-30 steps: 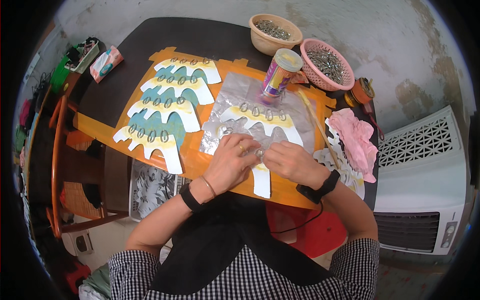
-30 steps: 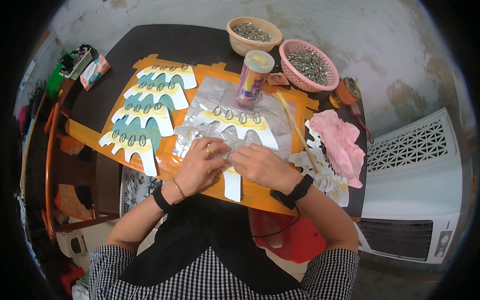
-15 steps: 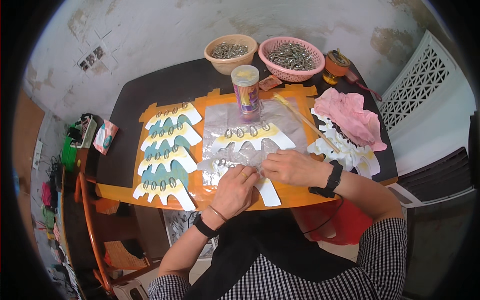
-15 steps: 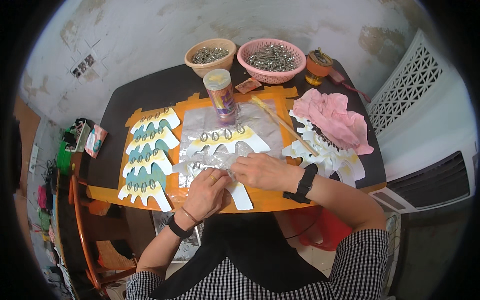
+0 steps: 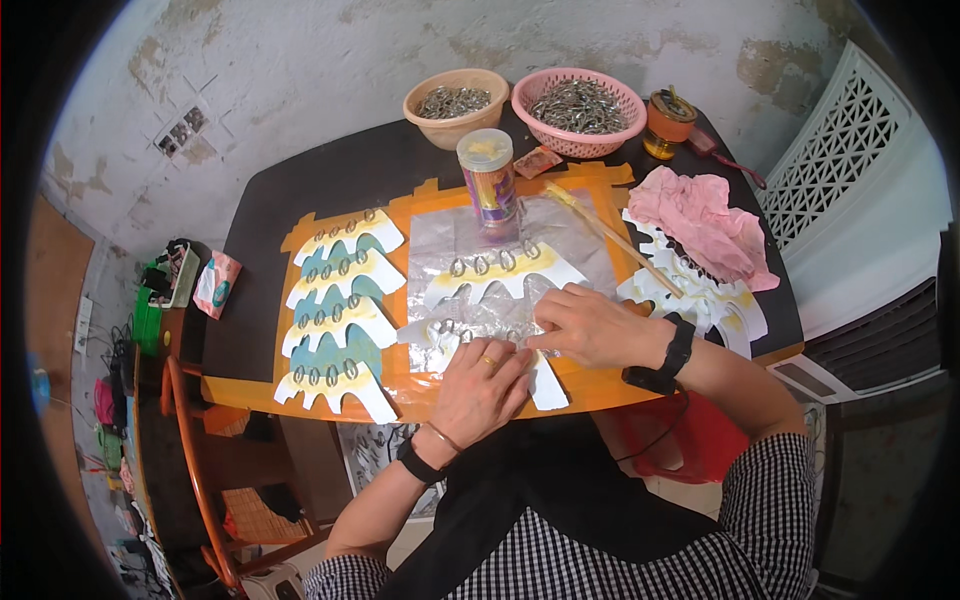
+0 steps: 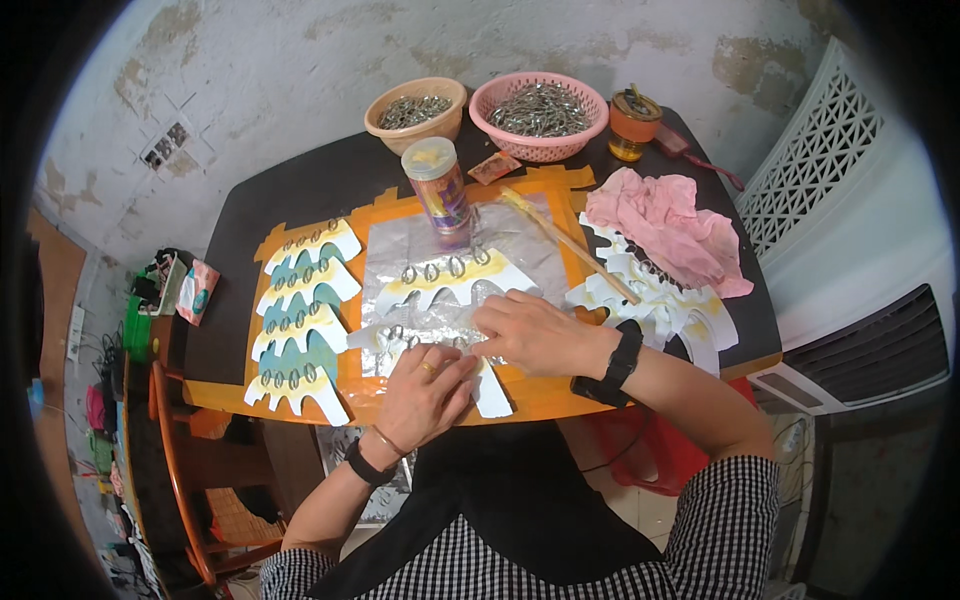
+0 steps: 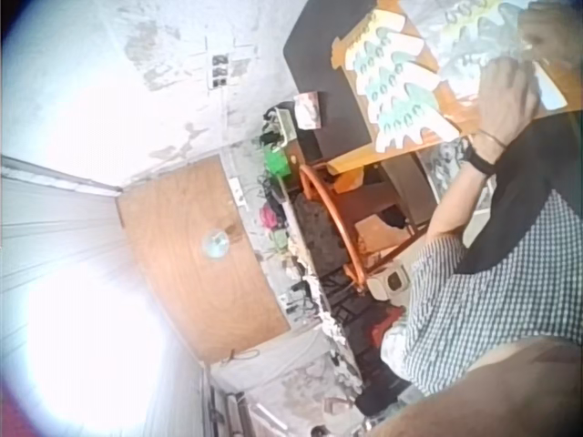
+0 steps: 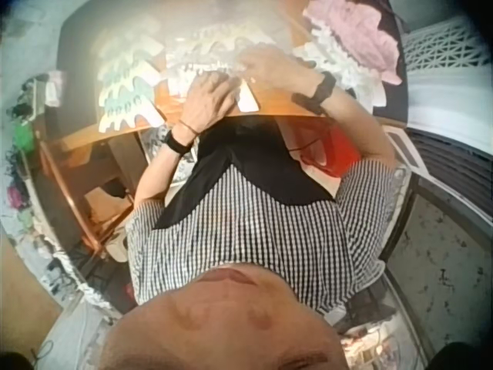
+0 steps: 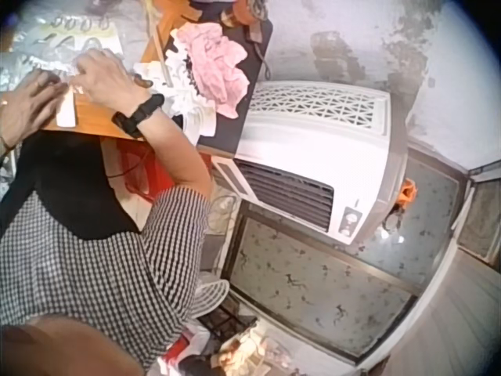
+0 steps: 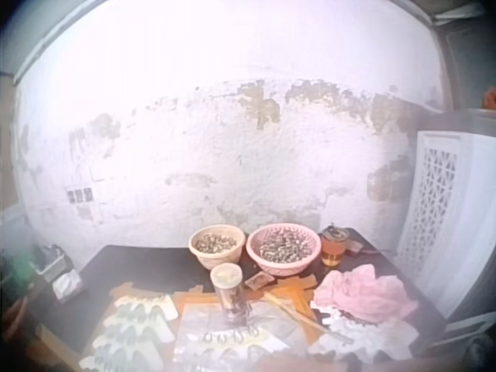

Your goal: Manually inserting metal decorative elements or grommets into pre-cut shoe upper components.

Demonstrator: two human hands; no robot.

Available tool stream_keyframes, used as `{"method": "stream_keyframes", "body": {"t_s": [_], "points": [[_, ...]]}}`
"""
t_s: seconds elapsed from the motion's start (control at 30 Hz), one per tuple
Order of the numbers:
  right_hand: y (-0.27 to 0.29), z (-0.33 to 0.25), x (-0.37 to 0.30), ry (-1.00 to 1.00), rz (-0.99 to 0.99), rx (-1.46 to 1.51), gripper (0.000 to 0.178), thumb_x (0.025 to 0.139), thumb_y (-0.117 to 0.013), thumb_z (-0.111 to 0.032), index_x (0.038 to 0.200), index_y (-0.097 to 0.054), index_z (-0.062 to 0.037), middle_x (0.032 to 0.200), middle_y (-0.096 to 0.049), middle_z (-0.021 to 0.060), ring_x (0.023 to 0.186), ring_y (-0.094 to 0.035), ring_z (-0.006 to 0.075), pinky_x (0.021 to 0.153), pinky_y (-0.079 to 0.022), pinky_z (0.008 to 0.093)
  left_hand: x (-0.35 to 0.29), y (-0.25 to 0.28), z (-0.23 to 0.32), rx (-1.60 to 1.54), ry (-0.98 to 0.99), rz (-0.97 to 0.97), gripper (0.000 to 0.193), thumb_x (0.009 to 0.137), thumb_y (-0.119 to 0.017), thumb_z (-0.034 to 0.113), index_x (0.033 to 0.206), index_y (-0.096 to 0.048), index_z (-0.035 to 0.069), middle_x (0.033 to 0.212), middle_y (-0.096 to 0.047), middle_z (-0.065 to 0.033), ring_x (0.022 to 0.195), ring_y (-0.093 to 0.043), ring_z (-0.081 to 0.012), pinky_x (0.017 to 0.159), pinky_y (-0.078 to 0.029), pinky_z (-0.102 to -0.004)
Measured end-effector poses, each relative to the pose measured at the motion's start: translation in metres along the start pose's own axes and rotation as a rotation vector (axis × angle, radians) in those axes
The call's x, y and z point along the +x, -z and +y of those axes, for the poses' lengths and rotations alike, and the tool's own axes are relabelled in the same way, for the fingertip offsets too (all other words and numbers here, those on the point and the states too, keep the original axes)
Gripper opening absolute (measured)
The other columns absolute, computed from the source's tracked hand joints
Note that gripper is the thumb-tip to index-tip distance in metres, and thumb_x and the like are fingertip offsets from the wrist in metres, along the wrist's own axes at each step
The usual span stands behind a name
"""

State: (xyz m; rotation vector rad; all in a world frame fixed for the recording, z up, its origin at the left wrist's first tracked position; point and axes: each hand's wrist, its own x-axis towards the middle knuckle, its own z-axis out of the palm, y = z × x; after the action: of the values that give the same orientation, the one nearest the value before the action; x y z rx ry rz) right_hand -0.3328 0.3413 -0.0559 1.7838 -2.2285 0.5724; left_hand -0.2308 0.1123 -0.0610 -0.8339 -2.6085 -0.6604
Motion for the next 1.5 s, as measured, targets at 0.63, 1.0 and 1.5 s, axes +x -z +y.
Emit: {"method": "stream_keyframes", "body": {"t_s": [0.63, 1.0, 1.5], "points": [[-0.022, -0.054, 0.007, -0.285, 0.174, 0.130, 0.052, 0.082, -0.061, 0.003, 0.133, -0.058, -0.0033, 0.123, -0.066, 0.0130, 0.102, -0.067, 0.0311, 0.086, -0.051, 0.0410, -0.017, 0.027, 0.014, -0.448, 0.156, 0.318, 0.044, 0.087, -0.076, 0.027, 0.124, -0.063, 0.008, 0.123, -0.055, -0.0122, 0.109, -0.059, -0.0306, 0.095, -0.050, -0.0416], [-0.025, -0.066, 0.001, -0.335, 0.229, 0.016, 0.050, 0.076, -0.054, 0.008, 0.125, -0.063, 0.0016, 0.117, -0.066, 0.0171, 0.101, -0.066, 0.0336, 0.088, -0.050, 0.0433, -0.041, 0.160, 0.154, -1.475, -0.356, 0.909, 0.039, 0.101, -0.060, 0.018, 0.135, -0.048, 0.003, 0.119, -0.047, -0.0096, 0.111, -0.049, -0.0193, 0.081, -0.063, -0.0355], [-0.032, -0.064, 0.005, -0.307, 0.205, -0.021, 0.051, 0.078, -0.054, 0.006, 0.128, -0.063, 0.0013, 0.118, -0.066, 0.0165, 0.096, -0.066, 0.0318, 0.089, -0.048, 0.0456, 0.029, 0.220, 0.197, -1.607, 0.938, 0.970, 0.027, 0.099, -0.045, -0.006, 0.076, -0.045, 0.009, 0.080, -0.039, 0.0042, 0.064, -0.044, -0.0058, 0.050, -0.033, -0.0254]]}}
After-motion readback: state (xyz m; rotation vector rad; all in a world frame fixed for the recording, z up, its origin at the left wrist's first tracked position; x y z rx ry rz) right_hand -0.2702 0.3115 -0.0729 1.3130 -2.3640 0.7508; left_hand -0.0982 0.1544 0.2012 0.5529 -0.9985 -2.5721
